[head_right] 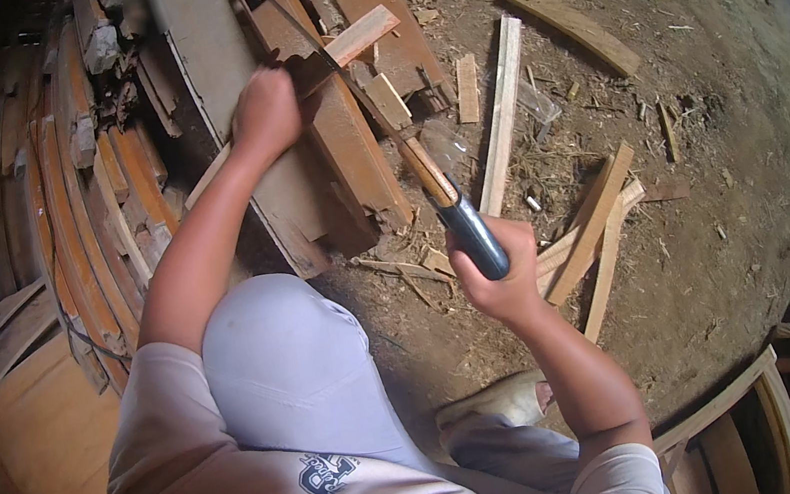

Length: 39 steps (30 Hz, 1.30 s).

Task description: The person sits on the floor and uses a hand saw to cut small wooden strips into shorter pieces. They hold the wood with one hand and saw with the other, periodically inspecting the cut pieces and stacking them on the ground.

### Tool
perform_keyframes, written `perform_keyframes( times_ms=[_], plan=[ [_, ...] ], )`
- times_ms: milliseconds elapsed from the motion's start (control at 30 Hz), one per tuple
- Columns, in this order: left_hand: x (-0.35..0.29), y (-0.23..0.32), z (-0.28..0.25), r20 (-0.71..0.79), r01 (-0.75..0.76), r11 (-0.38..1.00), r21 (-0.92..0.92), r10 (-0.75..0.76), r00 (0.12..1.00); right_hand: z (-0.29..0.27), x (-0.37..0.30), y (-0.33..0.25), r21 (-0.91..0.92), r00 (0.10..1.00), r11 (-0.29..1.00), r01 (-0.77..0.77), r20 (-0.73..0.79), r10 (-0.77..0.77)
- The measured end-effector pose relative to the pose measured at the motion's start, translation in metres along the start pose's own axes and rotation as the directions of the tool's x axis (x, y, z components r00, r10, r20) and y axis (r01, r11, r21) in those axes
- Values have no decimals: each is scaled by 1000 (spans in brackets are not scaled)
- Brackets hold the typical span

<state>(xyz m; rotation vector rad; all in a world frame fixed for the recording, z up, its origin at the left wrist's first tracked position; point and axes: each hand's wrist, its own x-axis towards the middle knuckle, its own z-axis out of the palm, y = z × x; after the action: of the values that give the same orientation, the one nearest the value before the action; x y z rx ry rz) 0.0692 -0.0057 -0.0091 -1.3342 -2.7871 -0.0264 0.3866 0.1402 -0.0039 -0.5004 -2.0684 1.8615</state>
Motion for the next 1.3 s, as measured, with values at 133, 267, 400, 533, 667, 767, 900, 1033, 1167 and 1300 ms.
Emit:
perform_keyframes(
  times_ms=[133,267,400,533,667,767,900,1033,1167,1300],
  plan=[
    [-3,-2,4,52,73,997,11,-74,996,-12,11,2,-60,994,995,84,77,-80],
    [-3,5,-7,60,32,999,-3,-31,998,-28,5,6,-109,991,993,47,127,-33],
    [-1,1,-4,58,-40,999,17,39,998,-28,-17,0,-110,993,994,-16,111,28],
    [-2,-3,-1,95,-19,999,39,15,995,-16,-15,0,-71,995,996,-59,79,65],
    [-6,1,-6,95,-7,1000,-16,8,995,9,14,2,-60,1000,998,20,-13,-21],
    [-5,-1,-3,80,-15,1000,-17,16,997,35,40,3,48,998,998,-30,-47,32],
    [-4,-4,4,97,21,1000,-4,-21,995,65,76,-3,102,993,995,-6,-117,18],
    [-2,-3,7,113,107,991,-83,-97,989,67,89,-10,128,993,991,-48,-101,62],
    [-4,-2,2,49,61,998,-24,-60,997,53,61,-3,64,993,996,-65,-94,71],
    [-5,0,-3,64,5,1000,2,-5,998,11,2,-7,-50,998,998,-31,54,34]
  ],
)
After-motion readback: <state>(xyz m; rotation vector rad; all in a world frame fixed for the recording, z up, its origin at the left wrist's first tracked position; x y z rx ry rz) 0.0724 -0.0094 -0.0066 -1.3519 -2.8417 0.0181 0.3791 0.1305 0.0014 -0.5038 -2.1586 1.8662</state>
